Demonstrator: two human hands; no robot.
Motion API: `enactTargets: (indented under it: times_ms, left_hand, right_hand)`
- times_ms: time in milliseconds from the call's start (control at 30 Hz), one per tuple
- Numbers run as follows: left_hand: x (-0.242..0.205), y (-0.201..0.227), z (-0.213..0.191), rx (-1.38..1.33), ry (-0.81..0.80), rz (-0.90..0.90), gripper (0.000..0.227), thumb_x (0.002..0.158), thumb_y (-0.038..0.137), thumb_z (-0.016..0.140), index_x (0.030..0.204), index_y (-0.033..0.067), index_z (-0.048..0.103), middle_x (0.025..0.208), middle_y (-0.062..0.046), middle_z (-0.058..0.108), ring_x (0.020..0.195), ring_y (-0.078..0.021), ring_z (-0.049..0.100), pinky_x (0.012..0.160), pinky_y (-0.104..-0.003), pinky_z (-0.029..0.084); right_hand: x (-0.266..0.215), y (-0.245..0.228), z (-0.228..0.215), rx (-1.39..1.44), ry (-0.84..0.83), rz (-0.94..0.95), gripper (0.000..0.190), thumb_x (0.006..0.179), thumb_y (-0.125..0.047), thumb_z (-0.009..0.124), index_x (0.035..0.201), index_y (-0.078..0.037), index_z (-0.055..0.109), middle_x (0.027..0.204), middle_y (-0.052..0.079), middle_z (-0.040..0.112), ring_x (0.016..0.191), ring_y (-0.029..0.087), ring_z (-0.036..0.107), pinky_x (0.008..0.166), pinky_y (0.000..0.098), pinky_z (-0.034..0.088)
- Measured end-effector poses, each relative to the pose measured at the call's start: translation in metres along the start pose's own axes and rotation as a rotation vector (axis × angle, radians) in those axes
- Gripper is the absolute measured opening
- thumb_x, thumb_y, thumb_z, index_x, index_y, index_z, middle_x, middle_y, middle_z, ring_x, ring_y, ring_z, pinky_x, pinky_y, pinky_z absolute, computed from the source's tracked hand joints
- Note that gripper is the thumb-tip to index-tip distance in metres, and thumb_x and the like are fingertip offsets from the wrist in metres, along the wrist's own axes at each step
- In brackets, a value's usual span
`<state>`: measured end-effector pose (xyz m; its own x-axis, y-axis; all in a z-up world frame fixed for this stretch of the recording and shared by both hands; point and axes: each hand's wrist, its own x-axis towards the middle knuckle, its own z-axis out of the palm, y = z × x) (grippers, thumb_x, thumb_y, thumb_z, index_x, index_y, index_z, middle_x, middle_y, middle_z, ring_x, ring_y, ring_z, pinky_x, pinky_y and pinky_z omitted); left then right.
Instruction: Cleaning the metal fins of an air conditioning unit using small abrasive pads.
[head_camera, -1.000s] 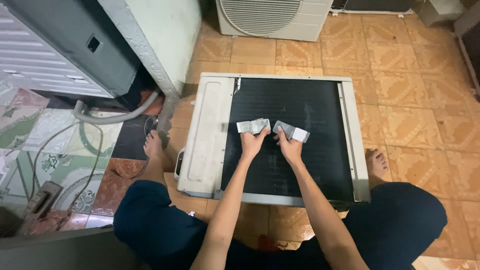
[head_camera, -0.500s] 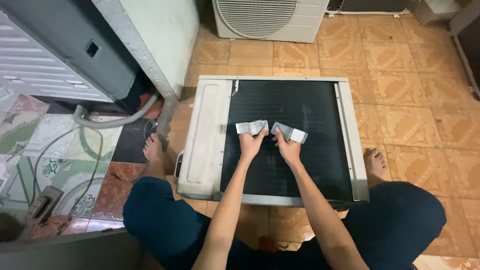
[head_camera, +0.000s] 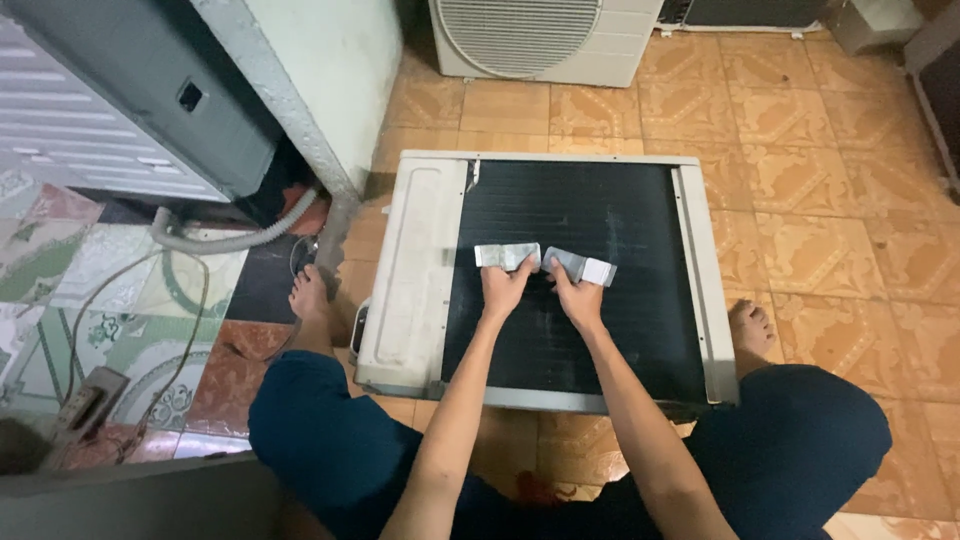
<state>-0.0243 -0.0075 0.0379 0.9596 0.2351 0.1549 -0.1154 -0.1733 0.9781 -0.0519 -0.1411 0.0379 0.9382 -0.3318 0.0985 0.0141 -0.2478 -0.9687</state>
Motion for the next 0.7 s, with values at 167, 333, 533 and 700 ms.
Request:
enactTargets:
  times_ms: [167,333,533,700]
  left_hand:
    - [0.001,-0.01,0.003,-0.013,0.02,-0.005,0.042,0.085,0.025,0.084,0.057,0.0021,0.062,0.042,-0.009,0.057,0.038,-0.0092,0.056,0.039,-0.023,0.033]
    - [0.002,-0.008,0.005,0.04,0.029,0.034,0.047,0.081,0.029,0.085,0.057,-0.0047,0.062,0.049,-0.023,0.058,0.043,-0.0228,0.059,0.041,-0.035,0.033]
    - [0.005,-0.007,0.004,0.044,0.039,0.06,0.049,0.083,0.028,0.084,0.052,0.0018,0.055,0.045,-0.023,0.053,0.042,-0.0216,0.06,0.038,-0.031,0.027]
    - [0.004,-0.002,0.004,0.034,0.0,0.061,0.051,0.087,0.029,0.081,0.049,0.0096,0.052,0.04,-0.013,0.049,0.034,-0.0164,0.05,0.034,-0.026,0.025]
  right_hand:
    - [0.0,0.002,0.001,0.013,-0.001,-0.028,0.026,0.095,-0.023,0.076,0.081,-0.001,0.074,0.074,0.014,0.076,0.058,0.019,0.072,0.055,0.0302,0.058]
    - [-0.001,-0.007,0.002,-0.037,0.03,-0.007,0.029,0.088,-0.022,0.084,0.082,0.004,0.073,0.073,0.019,0.074,0.059,0.022,0.072,0.053,0.0341,0.058]
    - [0.007,0.031,0.011,0.011,0.065,0.023,0.039,0.086,-0.019,0.086,0.103,0.011,0.068,0.084,0.021,0.074,0.069,0.027,0.075,0.053,0.0352,0.064]
    - [0.002,0.016,0.002,-0.022,0.067,-0.056,0.033,0.085,-0.013,0.084,0.102,0.011,0.069,0.085,0.024,0.074,0.071,0.028,0.074,0.053,0.0369,0.063]
